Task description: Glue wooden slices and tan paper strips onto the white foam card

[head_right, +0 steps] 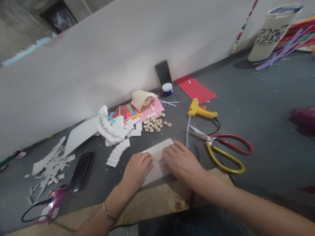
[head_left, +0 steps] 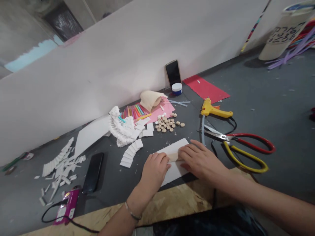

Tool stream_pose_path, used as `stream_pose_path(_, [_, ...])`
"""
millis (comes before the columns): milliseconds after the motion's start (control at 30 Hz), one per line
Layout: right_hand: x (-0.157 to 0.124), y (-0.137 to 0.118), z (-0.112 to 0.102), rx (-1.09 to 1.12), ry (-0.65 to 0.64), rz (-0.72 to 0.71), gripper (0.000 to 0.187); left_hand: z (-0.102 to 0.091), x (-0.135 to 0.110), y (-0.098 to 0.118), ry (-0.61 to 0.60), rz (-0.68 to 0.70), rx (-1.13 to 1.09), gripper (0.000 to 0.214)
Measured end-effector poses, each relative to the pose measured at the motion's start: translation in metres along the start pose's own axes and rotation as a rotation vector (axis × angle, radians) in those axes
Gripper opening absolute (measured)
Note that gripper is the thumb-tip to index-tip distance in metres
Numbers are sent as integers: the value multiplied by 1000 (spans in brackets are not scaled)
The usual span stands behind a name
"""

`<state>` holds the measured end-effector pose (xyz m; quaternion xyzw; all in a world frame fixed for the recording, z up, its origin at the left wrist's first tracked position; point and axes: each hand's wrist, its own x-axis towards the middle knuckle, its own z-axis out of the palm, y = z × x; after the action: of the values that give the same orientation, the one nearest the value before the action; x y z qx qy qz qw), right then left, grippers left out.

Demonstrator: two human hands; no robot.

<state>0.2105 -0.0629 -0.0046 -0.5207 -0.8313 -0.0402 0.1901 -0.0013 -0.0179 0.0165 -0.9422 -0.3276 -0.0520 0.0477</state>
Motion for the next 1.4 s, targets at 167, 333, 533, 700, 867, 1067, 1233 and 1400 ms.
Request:
stream_pose_path(167, [12, 6, 7, -39, -34, -57, 7, 2, 2, -8, 74, 167, 132, 7])
stream_pose_path(333, [26, 8, 2, -86, -74, -114, 5, 3, 2, -6, 126, 132, 121, 10])
stream_pose_path(533, [35, 14, -1, -136, -104, -211, 4, 1, 9, 2, 127, 40, 59, 13])
stream_pose_path(700, [33, 17, 1, -112, -87, -229, 11, 5, 9, 2, 172, 86, 130, 8])
stream_pose_path(867, [34, 16, 0, -124, -92, -230, 9, 0, 12, 1, 141, 102, 102, 11])
stream_pose_path(1067, [34, 19, -4, -143, -137, -280, 5, -7, 14, 2, 73, 149, 152, 12])
stream_pose_path(1233, [34, 18, -8, -93, -161, -248, 5, -8, 14, 1, 72, 175, 192, 16])
stream_pose_path(1400, [35, 17, -7, -90, -117, -225, 7, -13, 18, -5, -5, 105, 128, 12])
